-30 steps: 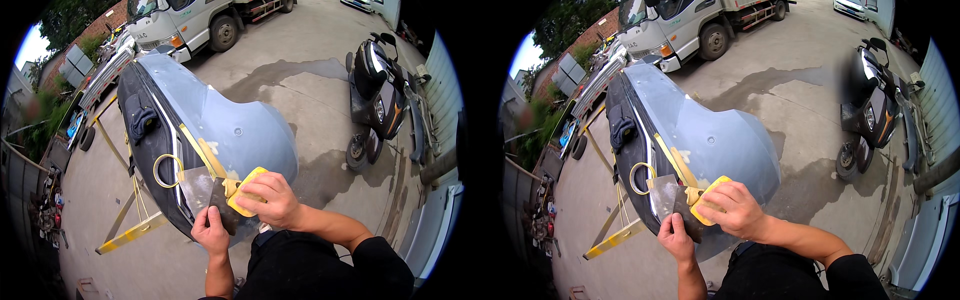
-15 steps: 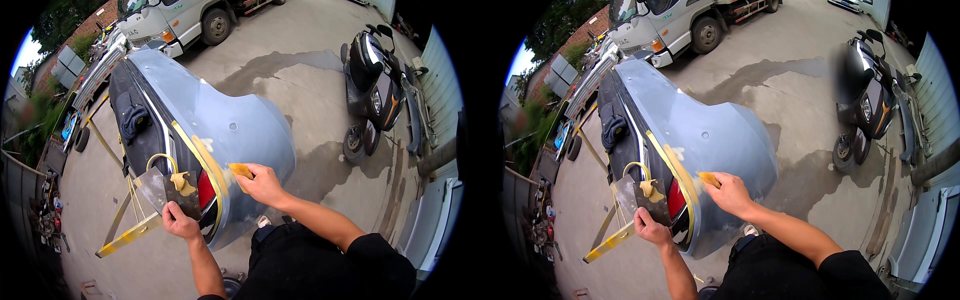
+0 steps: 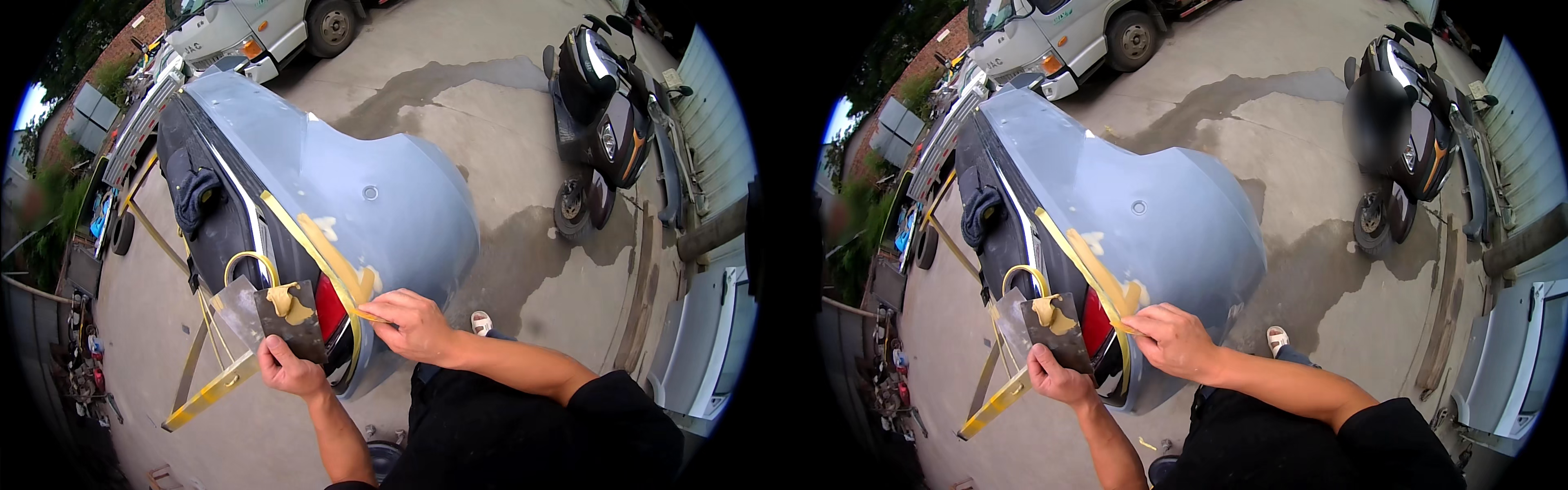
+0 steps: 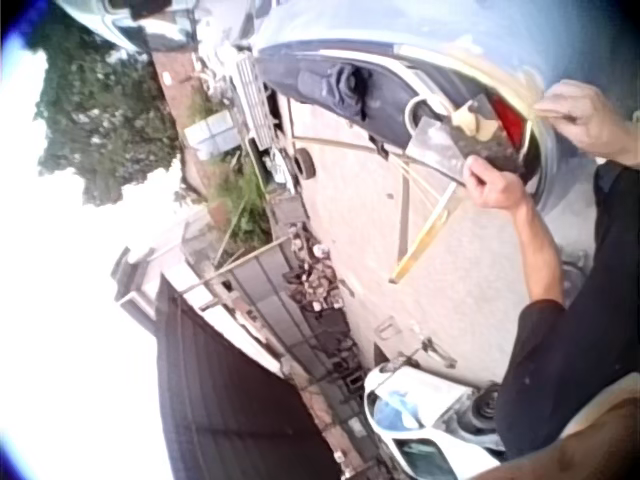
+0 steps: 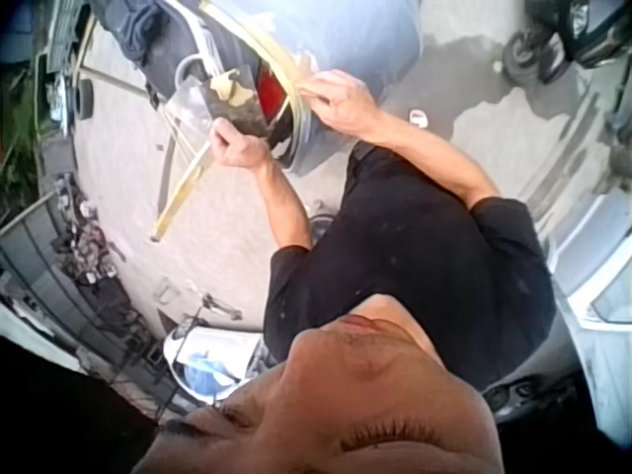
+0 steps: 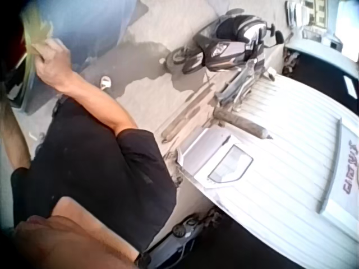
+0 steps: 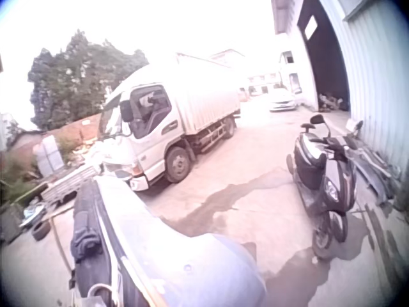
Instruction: The person applies a yellow body filler to a gray car bumper using a spreader and a yellow sponge. The person repeatedly scoops filler from the spreader and spreads it over the taped-off area of the bumper.
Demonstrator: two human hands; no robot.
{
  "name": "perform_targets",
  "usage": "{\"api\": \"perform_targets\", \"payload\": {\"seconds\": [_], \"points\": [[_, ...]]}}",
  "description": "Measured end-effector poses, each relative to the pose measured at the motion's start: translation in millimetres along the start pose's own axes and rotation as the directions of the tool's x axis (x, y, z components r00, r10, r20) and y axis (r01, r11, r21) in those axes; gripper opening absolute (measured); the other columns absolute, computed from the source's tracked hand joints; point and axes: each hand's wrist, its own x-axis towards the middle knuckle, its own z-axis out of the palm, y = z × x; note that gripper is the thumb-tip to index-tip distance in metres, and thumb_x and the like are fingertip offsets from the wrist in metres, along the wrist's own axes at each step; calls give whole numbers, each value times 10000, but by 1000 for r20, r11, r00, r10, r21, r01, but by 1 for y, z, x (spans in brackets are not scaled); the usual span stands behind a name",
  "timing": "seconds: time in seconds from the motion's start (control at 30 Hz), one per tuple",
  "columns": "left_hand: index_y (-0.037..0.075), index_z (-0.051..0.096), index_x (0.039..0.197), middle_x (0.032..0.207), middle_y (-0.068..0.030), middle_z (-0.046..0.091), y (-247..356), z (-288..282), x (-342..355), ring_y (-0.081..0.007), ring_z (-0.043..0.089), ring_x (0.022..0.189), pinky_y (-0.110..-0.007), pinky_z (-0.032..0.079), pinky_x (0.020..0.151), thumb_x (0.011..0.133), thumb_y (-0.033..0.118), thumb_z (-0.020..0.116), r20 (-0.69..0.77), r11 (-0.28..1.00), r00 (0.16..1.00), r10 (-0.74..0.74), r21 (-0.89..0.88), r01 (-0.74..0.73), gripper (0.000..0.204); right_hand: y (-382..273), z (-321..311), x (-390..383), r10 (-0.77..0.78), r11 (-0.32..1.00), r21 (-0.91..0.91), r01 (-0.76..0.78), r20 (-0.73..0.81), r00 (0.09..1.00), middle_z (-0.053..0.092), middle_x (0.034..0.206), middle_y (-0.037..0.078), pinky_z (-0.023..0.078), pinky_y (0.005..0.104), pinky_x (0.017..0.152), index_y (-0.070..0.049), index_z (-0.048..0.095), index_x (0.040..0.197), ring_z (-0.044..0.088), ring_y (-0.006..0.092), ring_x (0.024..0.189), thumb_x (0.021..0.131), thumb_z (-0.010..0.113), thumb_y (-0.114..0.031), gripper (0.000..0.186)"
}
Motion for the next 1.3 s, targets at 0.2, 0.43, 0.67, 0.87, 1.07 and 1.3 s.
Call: {"api": "perform_targets", "payload": {"seconds": [0.2,0.43,0.67,0.87,1.07,1.3], "points": [[-37,601,839,772,-22,588,-3,1,1,-95,484,712,-244,416,641,940,203,537,-40,998,998,54,13,-54,269,16,-22,44,333,943,38,-332,-39,942,626,884,138,495,390,705,-34,630,1057,604,330,769,828,554,-113,253],[-30,584,857,816,-29,581,-2,0,-2,-105,493,740,-251,441,680,946,200,530,-10,997,999,49,57,-48,253,9,2,31,138,978,-141,-151,-96,986,617,876,105,495,339,658,-65,649,1050,614,274,763,789,577,-40,272],[-36,596,850,789,-23,583,-3,2,-4,-100,482,719,-246,423,655,943,206,536,-36,998,998,54,41,-53,266,4,-5,5,32,999,-23,-31,17,999,632,881,90,498,329,655,-56,654,1043,618,257,740,777,614,-32,270],[-37,599,849,778,-18,583,-1,1,-2,-98,479,710,-244,417,643,943,212,534,-40,997,997,64,49,-62,274,14,-17,15,364,930,82,-359,-63,929,633,873,120,495,361,679,-42,638,1053,615,310,771,820,572,-85,246],[-40,596,880,822,-31,592,1,5,-3,-107,494,748,-248,436,688,948,207,525,-13,999,999,29,17,-29,266,12,4,4,191,975,-85,-204,-146,971,618,915,105,495,322,656,-29,632,1066,613,260,741,796,607,-27,271],[-39,598,883,829,-29,592,-1,1,-2,-106,489,750,-249,434,689,947,207,530,-11,998,999,42,44,-42,263,9,-1,-15,128,986,107,-129,17,992,615,863,112,505,364,680,-52,624,1078,616,283,763,786,607,-60,293]]}}
